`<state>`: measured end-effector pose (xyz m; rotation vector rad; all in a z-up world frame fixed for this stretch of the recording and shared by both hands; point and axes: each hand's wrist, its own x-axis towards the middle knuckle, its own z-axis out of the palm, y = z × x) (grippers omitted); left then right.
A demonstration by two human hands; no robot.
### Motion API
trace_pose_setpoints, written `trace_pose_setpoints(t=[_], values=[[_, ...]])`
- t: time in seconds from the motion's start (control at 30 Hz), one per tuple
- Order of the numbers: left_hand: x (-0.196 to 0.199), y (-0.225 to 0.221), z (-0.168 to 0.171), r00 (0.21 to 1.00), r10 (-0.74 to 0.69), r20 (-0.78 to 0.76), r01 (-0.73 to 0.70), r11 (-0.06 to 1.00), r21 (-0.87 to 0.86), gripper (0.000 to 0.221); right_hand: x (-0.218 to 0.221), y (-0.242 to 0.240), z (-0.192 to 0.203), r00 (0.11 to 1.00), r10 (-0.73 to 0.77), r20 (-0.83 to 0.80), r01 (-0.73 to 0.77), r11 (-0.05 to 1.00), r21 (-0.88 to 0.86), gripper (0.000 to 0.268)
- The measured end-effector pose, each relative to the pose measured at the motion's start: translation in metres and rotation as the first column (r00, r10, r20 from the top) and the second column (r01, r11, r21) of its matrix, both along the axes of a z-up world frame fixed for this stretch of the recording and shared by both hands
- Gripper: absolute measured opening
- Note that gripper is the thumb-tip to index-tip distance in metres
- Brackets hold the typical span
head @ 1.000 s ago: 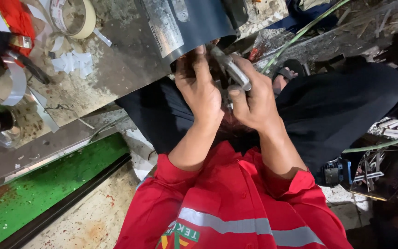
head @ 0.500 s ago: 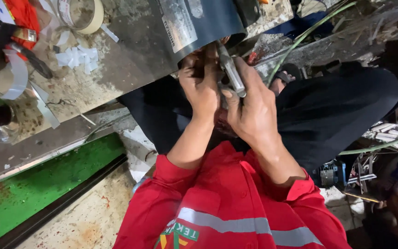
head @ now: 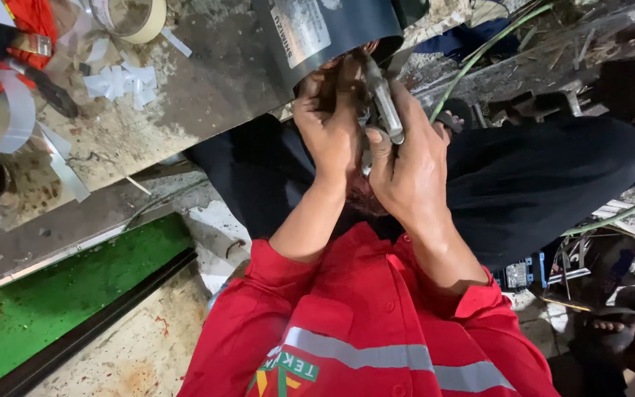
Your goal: Adjusting and repairing internal components of a motor stator using hand tools like pliers and a hammer.
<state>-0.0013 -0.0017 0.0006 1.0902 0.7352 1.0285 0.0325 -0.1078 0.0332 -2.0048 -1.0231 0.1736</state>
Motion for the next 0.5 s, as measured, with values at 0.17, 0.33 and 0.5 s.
trace_pose_setpoints(t=[0.17, 0.33, 0.5], values=[[-0.006, -0.006, 0.005, 0.999, 0.047, -0.008, -0.047, 0.991, -0.129, 0.014, -0.003, 0.001, 0.012, 0.992, 0.089, -0.088, -0.087, 0.996, 0.033, 0.056], [0.003, -0.009, -0.009, 0.986, 0.034, 0.163, 0.003, 0.975, -0.224, 0.017, -0.003, 0.001, 0.010, 0.996, 0.067, -0.051, -0.068, 0.998, -0.018, 0.061], [0.002, -0.013, 0.003, 0.997, 0.013, 0.076, 0.004, 0.974, -0.226, 0.033, -0.001, 0.000, 0.019, 0.985, 0.102, -0.141, -0.092, 0.993, 0.077, 0.065]])
